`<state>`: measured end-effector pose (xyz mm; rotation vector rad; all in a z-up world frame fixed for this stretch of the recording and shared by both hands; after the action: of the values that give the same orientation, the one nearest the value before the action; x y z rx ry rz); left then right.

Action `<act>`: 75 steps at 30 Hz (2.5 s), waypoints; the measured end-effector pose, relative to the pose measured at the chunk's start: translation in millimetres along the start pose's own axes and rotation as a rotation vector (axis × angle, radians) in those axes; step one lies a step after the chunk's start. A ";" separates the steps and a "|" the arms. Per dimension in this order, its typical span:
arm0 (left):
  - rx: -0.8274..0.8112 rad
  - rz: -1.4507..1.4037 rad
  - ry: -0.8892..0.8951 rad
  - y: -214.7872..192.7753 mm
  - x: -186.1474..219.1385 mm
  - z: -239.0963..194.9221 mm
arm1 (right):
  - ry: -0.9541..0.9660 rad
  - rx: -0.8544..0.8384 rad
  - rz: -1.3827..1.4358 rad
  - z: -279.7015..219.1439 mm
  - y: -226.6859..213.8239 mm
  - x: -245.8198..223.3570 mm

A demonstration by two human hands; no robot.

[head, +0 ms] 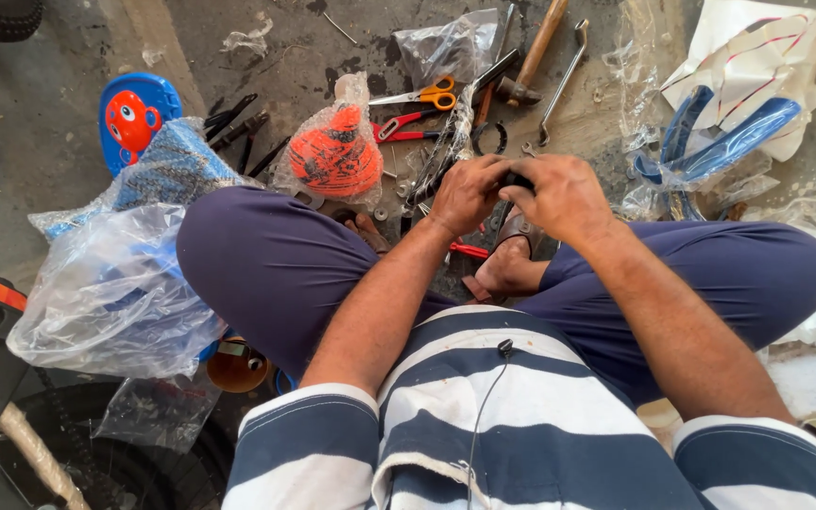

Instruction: The person sits on the ground assembling a bicycle handlebar stem. They insert a metal stem into the handlebar clamp, tighten it with a screwdriver, and then attach the handlebar to the stem, securing it with a screwdriver.

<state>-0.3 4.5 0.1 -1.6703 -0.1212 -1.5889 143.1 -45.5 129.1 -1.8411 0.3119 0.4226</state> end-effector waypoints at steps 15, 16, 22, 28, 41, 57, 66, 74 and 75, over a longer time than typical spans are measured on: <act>-0.008 0.117 0.001 2.1 0.3 -2.8 | 0.196 -0.024 0.002 5.9 -2.2 -0.6; 0.000 0.114 0.010 2.0 1.0 -2.8 | 0.249 -0.059 0.050 6.8 -2.1 3.6; 0.027 0.071 0.046 -2.8 3.9 0.2 | 0.232 -0.116 0.147 12.0 -10.6 13.7; 0.003 0.056 0.046 -1.6 0.2 -0.4 | 0.356 -0.272 0.180 25.1 -16.0 18.6; -0.007 0.132 -0.016 20.8 -24.1 0.3 | 0.339 -0.002 -0.065 46.4 0.5 -18.1; 0.119 -0.103 -0.076 0.9 -19.8 -5.9 | 0.017 0.429 0.423 57.9 59.2 53.1; 0.051 -0.373 -0.275 -10.5 -1.2 -12.4 | 0.394 -0.035 1.616 14.8 102.4 77.2; 0.232 -0.312 -0.558 1.4 -34.8 -15.0 | 0.415 -0.099 1.614 31.7 115.5 70.3; 0.231 -0.355 -0.631 1.6 -40.0 -14.3 | 0.400 -0.111 1.627 32.7 117.4 70.4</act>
<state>-18.9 12.8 -37.2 -1.9765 -0.9295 -1.1668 153.2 -49.8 -11.2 -1.3737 2.1033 1.1306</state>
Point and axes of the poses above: each hand's wrist, its own z-axis towards the middle knuckle, its own y-axis out of the palm, x = y × z, the point moved 1 cm from there along z, towards the middle knuckle, and after that the axes turned 9 degrees about -x, right-handed, at the moved point
